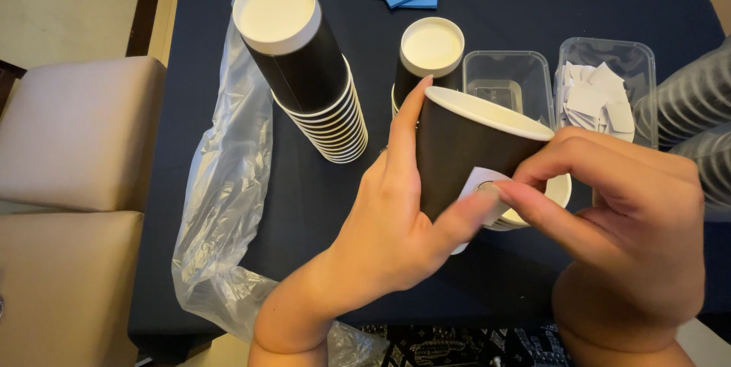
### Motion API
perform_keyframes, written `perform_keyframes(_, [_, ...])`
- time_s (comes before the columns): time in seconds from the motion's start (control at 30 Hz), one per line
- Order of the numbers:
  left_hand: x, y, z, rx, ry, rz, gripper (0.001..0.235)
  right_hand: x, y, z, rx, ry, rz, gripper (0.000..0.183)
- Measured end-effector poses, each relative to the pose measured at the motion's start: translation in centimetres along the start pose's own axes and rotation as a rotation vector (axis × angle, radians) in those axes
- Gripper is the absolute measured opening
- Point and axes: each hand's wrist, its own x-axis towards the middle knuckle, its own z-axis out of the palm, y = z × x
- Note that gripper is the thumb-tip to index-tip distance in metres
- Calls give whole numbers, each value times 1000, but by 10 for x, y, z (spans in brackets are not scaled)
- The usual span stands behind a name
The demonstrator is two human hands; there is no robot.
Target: Applying logo stickers to the sides of black paper cups at a workstation.
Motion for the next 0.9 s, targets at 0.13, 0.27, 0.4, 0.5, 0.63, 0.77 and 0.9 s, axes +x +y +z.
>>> perform_keyframes(0.13, [-1,-2,2,-4,2,47,81,3,-4,4,-13,60,-21,23])
perform_keyframes(0.27, [-3,-8,8,-7,32,93,77,-1,9,9,-167,151,-104,36])
perform_keyframes(0.4, [-4,-8,13,-48,23,83,78,-6,18,16,-267,259,-176,48])
perform_keyframes(0.5, [-7,-6,9,-95,-16,72,79,-3,21,15,-336,307,-242,56])
perform_keyframes(0.63, [-10,-6,7,-113,5,97,81,5,12,9,-127,242,-292,55])
perform_keyframes(0.77, [-9,-4,5,-110,29,69,83,5,17,11,-116,179,-281,59])
perform_keyframes(0.9, [-9,-5,8,-98,44,39,83,4,13,17,-138,208,-201,43])
